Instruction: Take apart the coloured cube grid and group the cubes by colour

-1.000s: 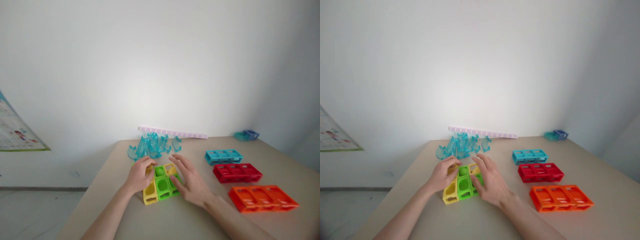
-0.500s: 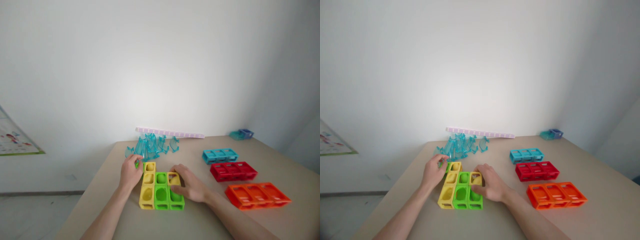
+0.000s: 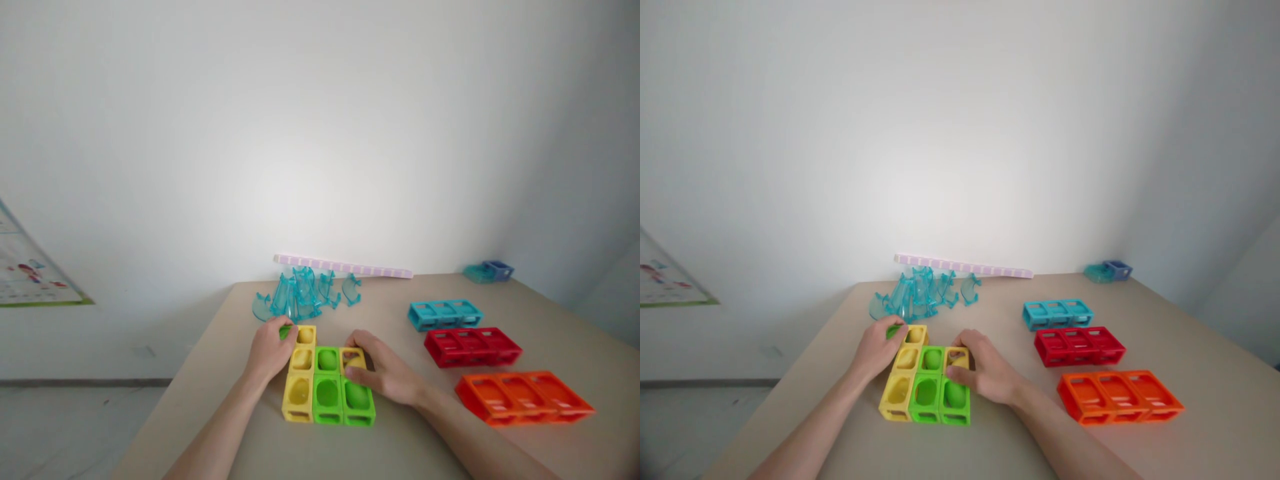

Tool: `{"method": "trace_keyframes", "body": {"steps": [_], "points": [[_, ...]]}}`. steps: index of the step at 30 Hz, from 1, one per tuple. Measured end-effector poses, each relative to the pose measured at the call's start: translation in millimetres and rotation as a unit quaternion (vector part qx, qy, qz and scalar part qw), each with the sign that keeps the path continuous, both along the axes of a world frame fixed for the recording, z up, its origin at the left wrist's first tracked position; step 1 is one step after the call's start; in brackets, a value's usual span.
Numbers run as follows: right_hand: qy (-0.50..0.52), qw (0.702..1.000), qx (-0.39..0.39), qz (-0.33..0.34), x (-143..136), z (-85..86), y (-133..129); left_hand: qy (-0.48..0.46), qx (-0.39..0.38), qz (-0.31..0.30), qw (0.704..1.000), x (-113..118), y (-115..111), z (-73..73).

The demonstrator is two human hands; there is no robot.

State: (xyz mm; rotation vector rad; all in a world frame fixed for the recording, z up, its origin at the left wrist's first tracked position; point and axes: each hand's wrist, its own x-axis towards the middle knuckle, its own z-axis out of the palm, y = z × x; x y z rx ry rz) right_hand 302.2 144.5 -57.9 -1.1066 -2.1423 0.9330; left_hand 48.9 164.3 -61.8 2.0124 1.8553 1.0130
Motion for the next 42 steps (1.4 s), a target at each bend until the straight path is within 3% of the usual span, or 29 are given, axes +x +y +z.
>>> {"method": "trace_keyframes", "body": {"steps": [5, 8, 13, 22, 24, 27, 29, 31, 34, 37, 40, 42], "points": [[0.099, 0.994, -0.028, 0.030, -2.0, -1.2, -0.2, -0.003, -0.004, -0.012, 1.000, 0.7, 0.4, -0.3], [0.151, 0.987, 0.029, 0.052, -4.6, 0.8, -1.4, -0.004, -0.006, -0.014, 1.000, 0.6, 0.0, -0.2], [0.157, 0.978, 0.123, 0.057, -5.3, 4.7, -5.9, 0.000, -0.004, -0.022, 1.000, -0.6, -0.2, 0.6], [0.140, 0.950, 0.279, -0.006, -18.9, 5.5, -15.9, -0.012, 0.025, -0.068, 0.997, 11.4, -5.9, 1.8], [0.134, 0.948, 0.287, -0.008, -25.4, 6.0, -15.7, -0.037, 0.068, -0.097, 0.992, 15.5, -12.0, 5.9], [0.130, 0.949, 0.288, -0.012, -31.9, 7.4, -14.0, -0.092, 0.113, -0.200, 0.969, 18.7, -21.5, 13.5], [0.133, 0.953, 0.273, -0.006, -33.1, 8.1, -12.5, -0.100, 0.097, -0.267, 0.954, 19.7, -25.8, 16.8], [0.134, 0.963, 0.234, -0.002, -32.4, 7.0, -10.8, -0.083, 0.071, -0.288, 0.951, 20.9, -27.7, 17.3], [0.129, 0.979, 0.159, -0.009, -29.8, -0.2, -7.4, -0.087, 0.050, -0.257, 0.961, 23.1, -27.3, 13.7], [0.087, 0.992, 0.090, -0.010, -27.7, -9.8, -3.6, -0.168, 0.038, -0.222, 0.960, 24.5, -24.7, 8.1], [0.034, 0.999, 0.016, -0.017, -27.3, -12.7, -1.4, -0.284, 0.051, -0.130, 0.949, 24.1, -20.3, 3.7], [0.012, 1.000, 0.009, -0.015, -27.5, -10.3, -1.1, -0.344, 0.051, -0.066, 0.935, 23.3, -16.6, 1.5]]}}
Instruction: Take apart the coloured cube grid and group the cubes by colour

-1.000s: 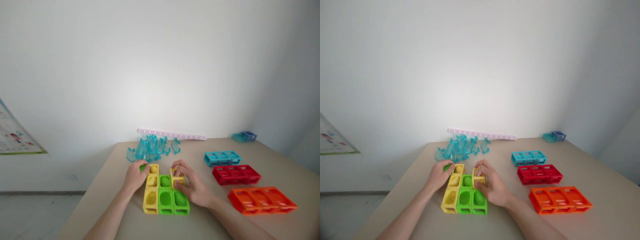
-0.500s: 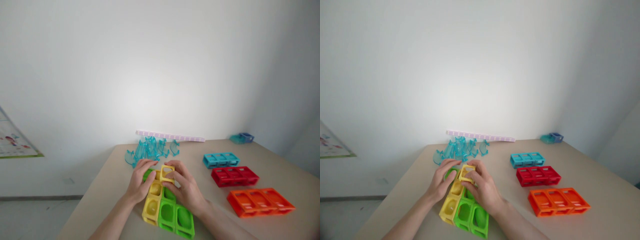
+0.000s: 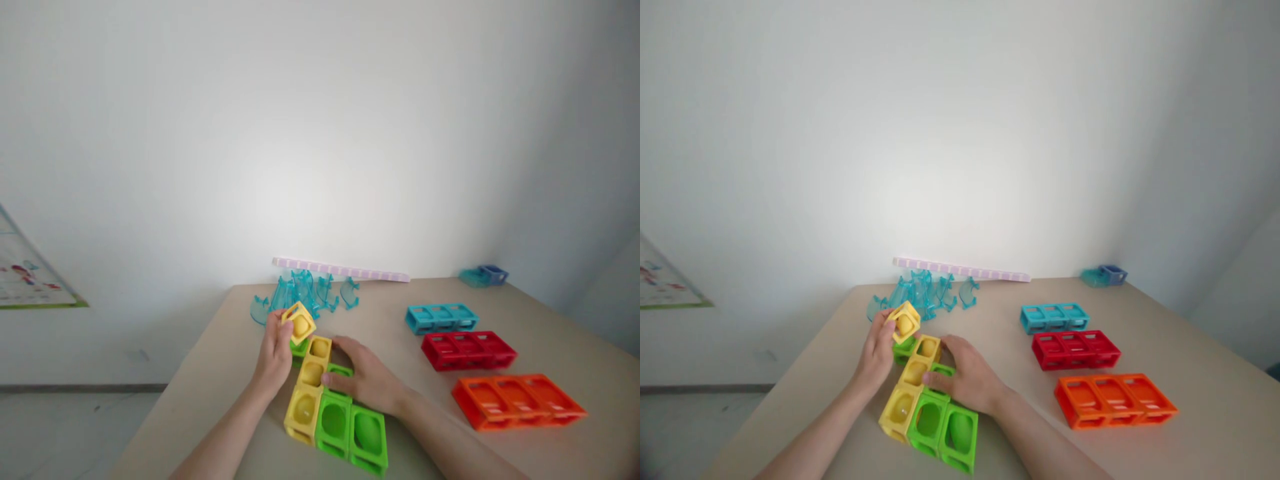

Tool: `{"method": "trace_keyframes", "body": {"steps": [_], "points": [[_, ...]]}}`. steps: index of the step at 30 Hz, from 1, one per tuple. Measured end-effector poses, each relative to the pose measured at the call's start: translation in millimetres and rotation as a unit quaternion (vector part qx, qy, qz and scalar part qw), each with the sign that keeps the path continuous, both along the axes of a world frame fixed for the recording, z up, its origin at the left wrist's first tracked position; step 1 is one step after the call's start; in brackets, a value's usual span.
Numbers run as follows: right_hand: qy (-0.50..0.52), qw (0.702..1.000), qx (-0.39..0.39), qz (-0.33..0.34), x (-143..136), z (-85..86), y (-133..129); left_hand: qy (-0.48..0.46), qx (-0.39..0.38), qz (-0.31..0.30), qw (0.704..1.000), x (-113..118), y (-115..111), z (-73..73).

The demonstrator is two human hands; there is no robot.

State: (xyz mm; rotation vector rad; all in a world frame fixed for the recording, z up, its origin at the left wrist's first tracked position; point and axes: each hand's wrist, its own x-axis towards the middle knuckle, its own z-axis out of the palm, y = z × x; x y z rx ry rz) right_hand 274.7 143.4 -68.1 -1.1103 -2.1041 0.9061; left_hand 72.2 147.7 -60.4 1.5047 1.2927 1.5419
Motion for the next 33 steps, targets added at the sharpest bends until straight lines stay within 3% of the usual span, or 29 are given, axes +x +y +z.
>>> {"method": "trace_keyframes", "body": {"steps": [4, 14, 19, 27, 33], "points": [[-0.001, 0.999, 0.031, 0.010, 0.2, 6.0, -0.2, -0.066, -0.034, 0.008, 0.997, -0.1, 4.9, -2.8], [0.049, 0.995, 0.066, 0.055, 2.8, 5.1, -0.9, -0.054, -0.040, -0.008, 0.998, 3.9, 2.9, 0.6], [0.088, 0.993, 0.035, 0.072, 1.6, 2.4, -0.7, -0.051, -0.043, -0.003, 0.998, 3.9, 4.2, -0.6], [0.096, 0.993, 0.013, 0.068, 1.2, -1.2, -1.4, 0.048, -0.012, 0.063, 0.997, -0.2, 8.5, -4.6], [0.086, 0.994, 0.047, 0.046, -0.5, -0.2, -0.8, 0.105, 0.013, 0.025, 0.994, 2.7, 3.3, -2.4]]}}
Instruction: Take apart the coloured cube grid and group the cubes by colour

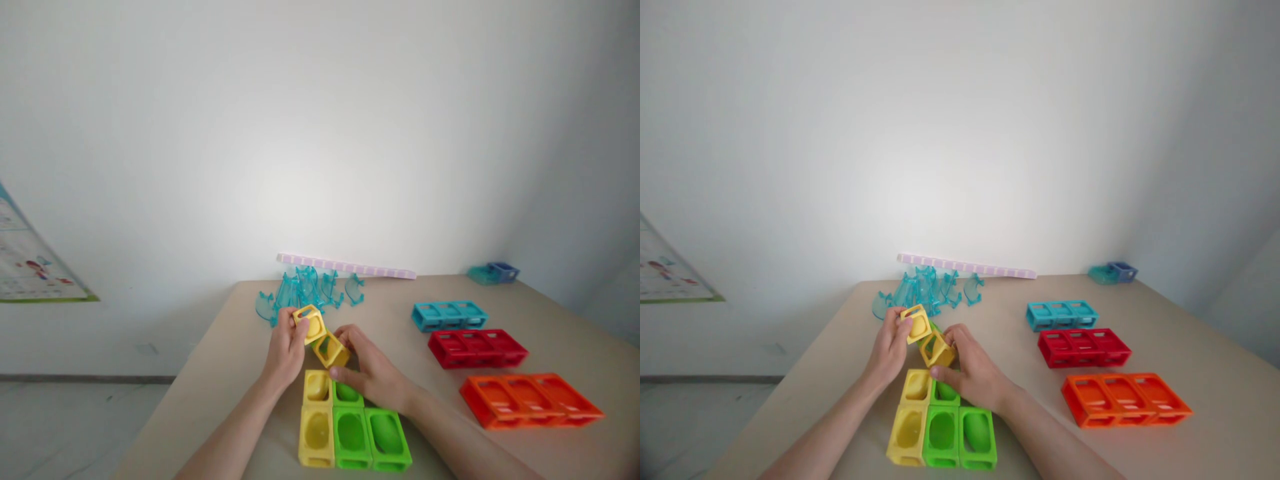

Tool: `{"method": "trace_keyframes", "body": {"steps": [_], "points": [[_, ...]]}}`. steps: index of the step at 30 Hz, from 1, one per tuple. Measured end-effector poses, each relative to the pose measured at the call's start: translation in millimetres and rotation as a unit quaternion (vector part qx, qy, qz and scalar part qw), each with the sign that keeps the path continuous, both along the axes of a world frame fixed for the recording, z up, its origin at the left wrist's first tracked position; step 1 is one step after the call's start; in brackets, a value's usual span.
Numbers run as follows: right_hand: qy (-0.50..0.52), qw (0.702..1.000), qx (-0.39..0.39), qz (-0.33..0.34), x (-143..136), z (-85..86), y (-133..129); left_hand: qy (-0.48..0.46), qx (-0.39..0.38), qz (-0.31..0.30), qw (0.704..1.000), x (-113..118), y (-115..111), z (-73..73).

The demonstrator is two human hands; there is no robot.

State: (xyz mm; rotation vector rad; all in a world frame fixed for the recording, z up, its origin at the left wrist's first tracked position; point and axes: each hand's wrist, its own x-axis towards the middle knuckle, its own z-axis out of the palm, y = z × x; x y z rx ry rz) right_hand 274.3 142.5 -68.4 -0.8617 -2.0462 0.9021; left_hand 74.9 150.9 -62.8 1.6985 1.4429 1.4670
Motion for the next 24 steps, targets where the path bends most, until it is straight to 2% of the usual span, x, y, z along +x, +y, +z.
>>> {"method": "trace_keyframes", "body": {"steps": [8, 15, 17, 21, 24], "points": [[-0.002, 0.999, 0.025, -0.022, -2.8, 6.4, -1.2, -0.005, -0.006, -0.018, 1.000, 3.0, -3.2, 3.3], [0.005, 0.999, 0.017, -0.028, -5.1, 6.1, -3.7, -0.010, -0.010, -0.010, 1.000, 3.1, 0.8, -1.1], [0.024, 0.998, 0.017, -0.058, -3.9, 5.8, -1.7, -0.031, -0.018, -0.006, 0.999, 1.6, 2.7, -2.4], [0.074, 0.982, -0.003, -0.173, 7.8, 4.2, 9.9, -0.104, -0.054, -0.011, 0.993, -2.1, 6.8, -5.0], [0.096, 0.973, -0.016, -0.210, 17.1, 2.9, 17.8, -0.153, -0.078, -0.034, 0.985, -2.1, 8.1, -8.1]]}}
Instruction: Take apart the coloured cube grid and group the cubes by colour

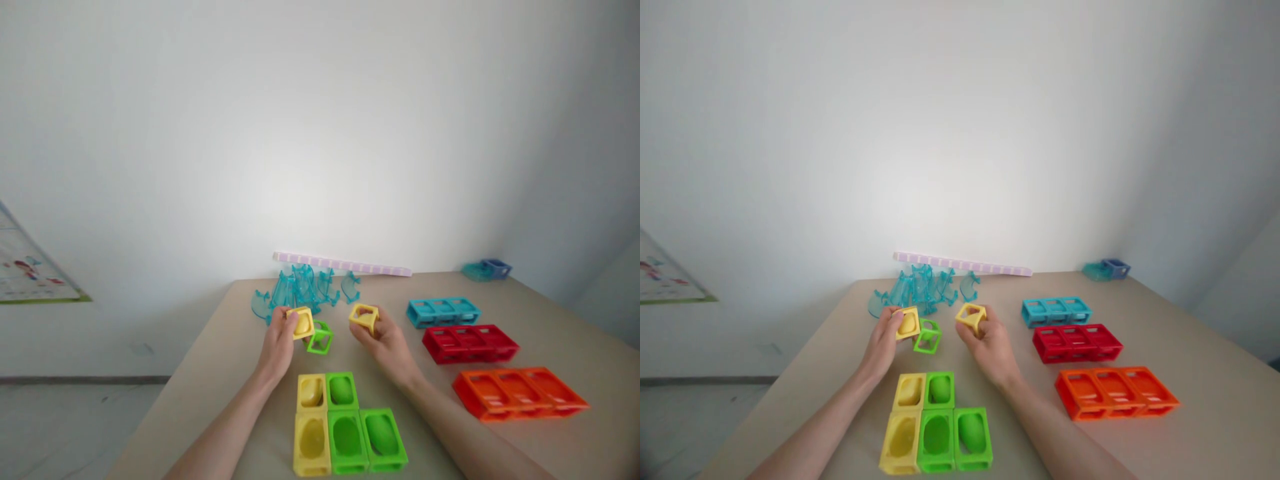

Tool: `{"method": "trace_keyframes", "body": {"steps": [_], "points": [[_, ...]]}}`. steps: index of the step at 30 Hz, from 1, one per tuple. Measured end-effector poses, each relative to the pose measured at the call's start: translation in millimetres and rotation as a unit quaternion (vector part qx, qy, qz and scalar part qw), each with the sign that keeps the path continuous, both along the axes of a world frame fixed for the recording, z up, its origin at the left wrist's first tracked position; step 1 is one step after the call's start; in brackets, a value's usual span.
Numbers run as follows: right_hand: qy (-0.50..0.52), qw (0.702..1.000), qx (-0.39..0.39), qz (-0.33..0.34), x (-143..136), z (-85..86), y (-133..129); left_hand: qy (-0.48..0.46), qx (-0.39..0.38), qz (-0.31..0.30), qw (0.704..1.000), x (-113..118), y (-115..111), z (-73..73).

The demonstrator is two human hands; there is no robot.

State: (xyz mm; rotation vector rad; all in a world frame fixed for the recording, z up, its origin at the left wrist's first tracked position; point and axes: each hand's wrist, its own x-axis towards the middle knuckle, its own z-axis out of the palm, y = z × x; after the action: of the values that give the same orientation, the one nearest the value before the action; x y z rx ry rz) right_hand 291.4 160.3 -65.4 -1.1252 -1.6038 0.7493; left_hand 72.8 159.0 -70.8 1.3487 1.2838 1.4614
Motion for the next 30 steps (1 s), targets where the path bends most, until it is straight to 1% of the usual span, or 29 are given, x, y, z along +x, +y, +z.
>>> {"method": "trace_keyframes", "body": {"steps": [2, 4, 8, 11, 13, 16, 19, 22, 24, 27, 30], "points": [[0.007, 1.000, -0.002, -0.004, 1.6, -0.3, 1.1, -0.022, -0.015, -0.031, 0.999, 1.8, -1.0, -2.0], [0.018, 1.000, -0.002, 0.003, -0.4, 0.3, -0.8, -0.052, -0.035, -0.079, 0.995, 4.3, -3.1, -3.3], [0.066, 0.995, 0.011, 0.069, -6.6, 3.0, -8.0, -0.153, -0.061, -0.172, 0.971, 8.1, -7.0, -3.1], [0.055, 0.992, 0.049, 0.103, -8.6, 4.0, -11.1, -0.224, -0.070, -0.212, 0.948, 9.4, -8.4, -0.8], [0.026, 0.990, 0.072, 0.115, -9.3, 3.3, -11.8, -0.259, -0.078, -0.220, 0.937, 10.0, -8.8, 1.4], [-0.001, 0.988, 0.089, 0.125, -10.5, 0.7, -11.4, -0.299, -0.089, -0.205, 0.928, 10.4, -8.9, 4.8], [0.005, 0.989, 0.098, 0.107, -10.7, -3.2, -9.2, -0.331, -0.105, -0.204, 0.915, 10.0, -8.9, 7.3], [0.040, 0.989, 0.106, 0.092, -9.7, -7.0, -7.4, -0.347, -0.127, -0.233, 0.900, 9.1, -9.4, 8.4], [0.062, 0.987, 0.106, 0.107, -9.9, -8.5, -8.4, -0.348, -0.142, -0.254, 0.891, 9.1, -9.9, 8.7], [0.071, 0.981, 0.094, 0.153, -12.9, -8.6, -13.3, -0.359, -0.158, -0.280, 0.876, 10.0, -10.7, 9.7], [0.063, 0.977, 0.078, 0.188, -17.0, -7.0, -18.1, -0.376, -0.157, -0.287, 0.867, 11.5, -11.3, 11.1]]}}
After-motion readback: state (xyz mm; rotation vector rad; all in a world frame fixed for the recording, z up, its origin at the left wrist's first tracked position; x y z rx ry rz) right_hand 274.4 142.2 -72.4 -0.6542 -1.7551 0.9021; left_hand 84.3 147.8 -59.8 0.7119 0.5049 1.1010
